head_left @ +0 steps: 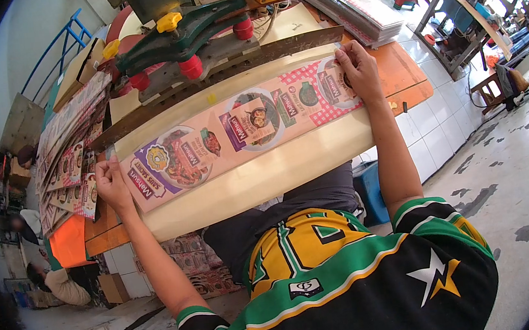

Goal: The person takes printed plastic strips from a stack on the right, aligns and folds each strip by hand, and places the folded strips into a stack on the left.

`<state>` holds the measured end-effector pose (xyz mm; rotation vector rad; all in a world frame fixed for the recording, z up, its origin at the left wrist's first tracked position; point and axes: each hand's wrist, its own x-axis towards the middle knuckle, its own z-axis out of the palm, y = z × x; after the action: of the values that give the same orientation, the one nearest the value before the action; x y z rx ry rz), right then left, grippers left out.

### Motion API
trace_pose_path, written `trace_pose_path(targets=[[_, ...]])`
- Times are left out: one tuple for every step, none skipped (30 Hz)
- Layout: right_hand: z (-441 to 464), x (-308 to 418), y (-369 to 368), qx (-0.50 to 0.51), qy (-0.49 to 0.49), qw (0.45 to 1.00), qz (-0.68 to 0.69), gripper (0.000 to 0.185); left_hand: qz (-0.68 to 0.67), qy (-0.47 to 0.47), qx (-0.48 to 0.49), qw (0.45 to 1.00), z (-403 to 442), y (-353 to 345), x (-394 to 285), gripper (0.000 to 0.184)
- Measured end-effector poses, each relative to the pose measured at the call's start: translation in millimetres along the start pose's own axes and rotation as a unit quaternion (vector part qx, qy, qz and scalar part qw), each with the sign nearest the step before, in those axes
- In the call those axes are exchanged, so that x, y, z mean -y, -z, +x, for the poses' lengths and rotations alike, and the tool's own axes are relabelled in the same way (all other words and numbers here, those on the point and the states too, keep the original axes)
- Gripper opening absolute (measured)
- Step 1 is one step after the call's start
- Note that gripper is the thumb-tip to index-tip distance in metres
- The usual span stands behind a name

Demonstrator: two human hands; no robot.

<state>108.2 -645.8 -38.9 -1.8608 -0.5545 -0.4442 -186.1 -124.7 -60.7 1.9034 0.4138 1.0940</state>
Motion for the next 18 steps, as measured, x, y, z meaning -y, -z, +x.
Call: trace_pose_path(targets=[[0,0,0,0.0,0.0,1.0,0.0,0.022,0.0,0.0,0.0,1.0,0,-1,-2,0.026],[0,0,0,-0.001,0.001,1.0,0.001,0.022,0.005,-0.007,-0.005,1.0,-1,-2,-4,0.027],[0,0,0,-0.001,0.002,1.0,0.003,0.023,0.01,-0.014,-0.01,1.0,-1,-3,-5,0.027],[0,-1,0,-0.001,0.002,1.0,0.003,0.023,0.009,-0.014,-0.01,1.0,-1,-1,-3,0.027],[0,-2,1,0.002,0.0,1.0,0.001,0.022,0.007,-0.011,-0.003,1.0,0,1,0,0.027],[0,-2,1,0.005,-0.003,1.0,-0.001,0.022,0.004,-0.009,0.004,1.0,0,2,0,0.027],[0,-2,1,0.005,-0.003,1.0,-0.001,0.022,0.004,-0.009,0.004,1.0,0,0,1,0.027],[0,-2,0,-0.004,0.004,1.0,-0.007,0.022,-0.013,-0.015,-0.012,1.0,-1,-2,1,0.025],[0,1,0,-0.013,0.011,1.0,-0.013,0.022,-0.029,-0.022,-0.027,0.999,-1,-4,1,0.023],[0,4,0,-0.013,0.011,1.0,-0.013,0.022,-0.029,-0.022,-0.027,0.999,0,-3,3,0.023],[-1,7,2,-0.02,-0.009,1.0,-0.008,0.023,-0.031,-0.022,-0.028,0.999,1,-2,4,0.023],[-1,10,2,-0.025,-0.028,0.999,-0.003,0.025,-0.033,-0.022,-0.029,0.999,0,-1,4,0.023],[0,8,2,-0.026,-0.028,0.999,-0.003,0.025,-0.033,-0.022,-0.029,0.999,0,-1,4,0.023],[0,5,2,-0.035,-0.009,0.999,-0.018,0.028,-0.038,-0.01,-0.029,0.999,0,-1,4,0.023],[1,4,2,-0.043,0.01,0.998,-0.034,0.03,-0.043,0.002,-0.029,0.999,-1,-1,3,0.023],[1,3,3,-0.043,0.01,0.998,-0.034,0.03,-0.043,0.002,-0.029,0.999,-1,0,3,0.023],[1,3,3,-0.038,0.012,0.999,-0.037,0.033,-0.032,0.005,-0.031,0.999,-1,0,2,0.023],[1,3,4,-0.033,0.015,0.999,-0.04,0.036,-0.021,0.009,-0.034,0.999,-1,1,1,0.023]])
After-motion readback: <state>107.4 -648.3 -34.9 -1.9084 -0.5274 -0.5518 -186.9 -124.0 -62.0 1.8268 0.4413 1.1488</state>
